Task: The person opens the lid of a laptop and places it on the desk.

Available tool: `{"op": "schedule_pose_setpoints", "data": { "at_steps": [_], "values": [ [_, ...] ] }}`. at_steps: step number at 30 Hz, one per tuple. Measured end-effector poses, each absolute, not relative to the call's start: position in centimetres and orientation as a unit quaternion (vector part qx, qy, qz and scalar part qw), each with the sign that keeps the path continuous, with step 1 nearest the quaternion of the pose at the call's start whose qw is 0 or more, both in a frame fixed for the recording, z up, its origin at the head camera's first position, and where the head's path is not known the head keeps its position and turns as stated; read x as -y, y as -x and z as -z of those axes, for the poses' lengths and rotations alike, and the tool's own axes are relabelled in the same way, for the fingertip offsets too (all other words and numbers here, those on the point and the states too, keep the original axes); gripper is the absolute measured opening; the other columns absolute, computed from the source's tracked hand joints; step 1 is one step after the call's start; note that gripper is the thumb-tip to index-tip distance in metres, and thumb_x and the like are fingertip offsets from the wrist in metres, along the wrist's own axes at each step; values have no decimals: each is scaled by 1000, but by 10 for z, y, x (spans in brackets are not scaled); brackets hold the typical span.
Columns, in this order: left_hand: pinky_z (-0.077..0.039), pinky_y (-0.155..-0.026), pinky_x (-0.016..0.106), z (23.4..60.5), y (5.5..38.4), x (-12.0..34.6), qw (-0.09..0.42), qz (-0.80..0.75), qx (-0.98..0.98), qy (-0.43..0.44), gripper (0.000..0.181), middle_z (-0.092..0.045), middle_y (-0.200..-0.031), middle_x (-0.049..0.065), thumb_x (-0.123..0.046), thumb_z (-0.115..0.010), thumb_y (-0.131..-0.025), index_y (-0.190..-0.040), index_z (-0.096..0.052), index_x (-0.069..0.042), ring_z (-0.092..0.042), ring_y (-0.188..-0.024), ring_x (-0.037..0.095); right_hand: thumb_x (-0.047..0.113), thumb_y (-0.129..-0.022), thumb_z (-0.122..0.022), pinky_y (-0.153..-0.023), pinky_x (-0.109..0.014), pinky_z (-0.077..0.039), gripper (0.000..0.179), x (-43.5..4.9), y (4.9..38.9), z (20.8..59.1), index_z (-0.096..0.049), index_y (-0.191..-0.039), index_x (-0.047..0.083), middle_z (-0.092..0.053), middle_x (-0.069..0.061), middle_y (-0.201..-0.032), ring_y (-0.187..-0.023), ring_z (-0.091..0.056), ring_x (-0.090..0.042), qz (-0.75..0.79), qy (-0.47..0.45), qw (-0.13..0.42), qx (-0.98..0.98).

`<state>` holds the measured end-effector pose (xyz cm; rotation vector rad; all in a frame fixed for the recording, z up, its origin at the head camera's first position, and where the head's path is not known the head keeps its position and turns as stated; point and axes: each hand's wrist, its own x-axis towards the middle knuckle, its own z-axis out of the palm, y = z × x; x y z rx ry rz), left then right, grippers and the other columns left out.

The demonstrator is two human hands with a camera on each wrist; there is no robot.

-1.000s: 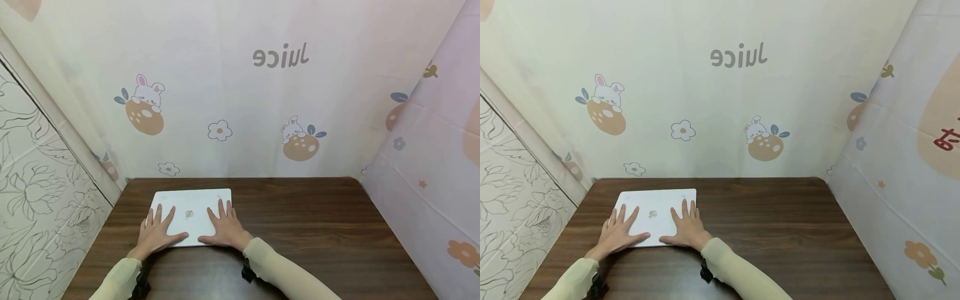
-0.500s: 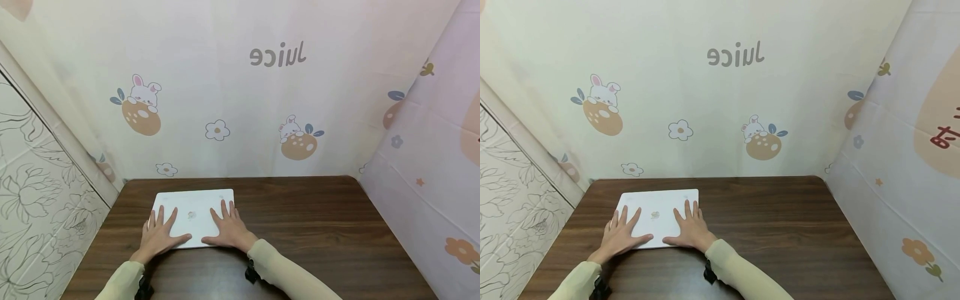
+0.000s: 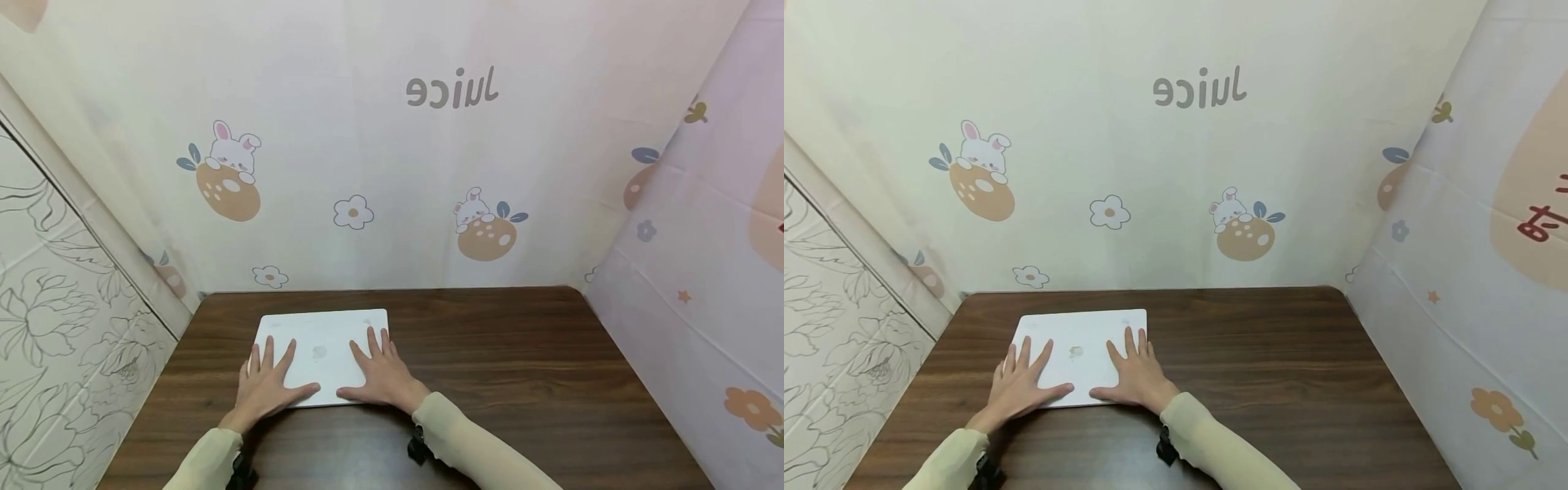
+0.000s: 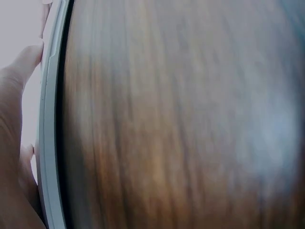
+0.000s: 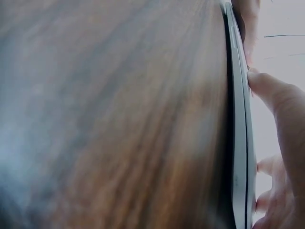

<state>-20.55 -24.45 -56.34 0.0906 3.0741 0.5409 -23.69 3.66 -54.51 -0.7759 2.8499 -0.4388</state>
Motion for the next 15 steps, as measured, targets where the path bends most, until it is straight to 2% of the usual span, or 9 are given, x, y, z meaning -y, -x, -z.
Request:
{"op": "schedule_pose_setpoints", "data": {
  "at_steps": [15],
  "values": [
    [-7,-115,79,563,205,229,17,-172,-985,-26,117,2,-170,29,-91,-57,-75,-165,-25,-24,5,-153,59,85,-85,-52,-124,-60,-25,103,-52,235,543,-31,-164,22,-6,-22,-172,-157,-3,-50,156,251,89,-951]
  ]
}}
